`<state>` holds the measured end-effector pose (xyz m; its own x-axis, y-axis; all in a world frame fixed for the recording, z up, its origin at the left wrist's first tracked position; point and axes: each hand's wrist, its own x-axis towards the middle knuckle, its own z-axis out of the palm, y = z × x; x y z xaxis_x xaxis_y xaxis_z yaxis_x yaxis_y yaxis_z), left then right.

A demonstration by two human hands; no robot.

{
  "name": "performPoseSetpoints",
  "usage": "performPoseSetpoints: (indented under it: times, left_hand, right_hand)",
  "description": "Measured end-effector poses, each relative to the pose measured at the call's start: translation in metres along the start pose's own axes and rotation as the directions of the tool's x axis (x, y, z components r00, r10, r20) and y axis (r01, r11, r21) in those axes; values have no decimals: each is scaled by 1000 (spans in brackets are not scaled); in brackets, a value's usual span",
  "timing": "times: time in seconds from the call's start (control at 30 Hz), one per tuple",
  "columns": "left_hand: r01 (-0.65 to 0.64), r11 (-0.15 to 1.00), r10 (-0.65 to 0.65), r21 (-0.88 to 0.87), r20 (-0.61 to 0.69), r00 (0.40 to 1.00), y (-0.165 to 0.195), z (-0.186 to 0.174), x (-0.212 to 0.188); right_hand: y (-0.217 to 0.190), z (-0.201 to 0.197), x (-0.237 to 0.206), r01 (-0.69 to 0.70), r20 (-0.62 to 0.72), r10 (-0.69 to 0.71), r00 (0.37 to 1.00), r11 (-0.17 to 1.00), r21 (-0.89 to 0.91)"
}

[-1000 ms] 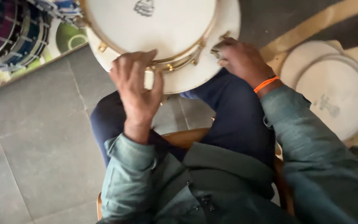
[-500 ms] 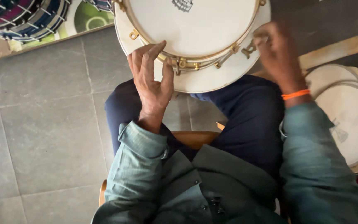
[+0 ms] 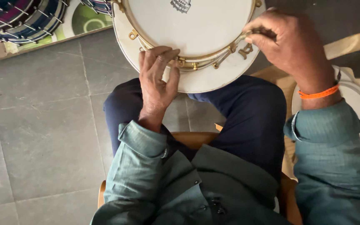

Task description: The person holds and adjusts a small gold-toned drum by hand, turning it over several times and fitting a thin metal rod into its side.

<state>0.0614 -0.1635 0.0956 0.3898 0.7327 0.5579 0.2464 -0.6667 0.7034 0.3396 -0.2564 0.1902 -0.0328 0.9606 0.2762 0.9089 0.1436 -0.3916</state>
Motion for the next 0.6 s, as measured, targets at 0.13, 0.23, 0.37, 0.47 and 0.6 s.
performPoseSetpoints:
  times: [0.13,0.23,0.37,0.47,0.6]
  left_hand:
    - [-18,1000,18,15,5,1000,1,1,1]
    - [-7,1000,7,6,-3,1000,4,0,2]
    - [6,1000,-6,-6,-12,1000,6,1,4]
    - [15,1000,-15,-5,-8,1000,0,4,-1]
    - [34,999,-34,-33,3,999,-26,18,-20]
  right_hand:
    - [8,6,2,74,29,-75,997,997,21]
    - [9,8,3,84,62,-82,995,996,-25]
    - [11,12,3,39,73,-40,997,999,6]
    - [17,19,0,42,78,-44,996,999,22]
    - [20,25,-6,27,60,-27,998,1000,-14]
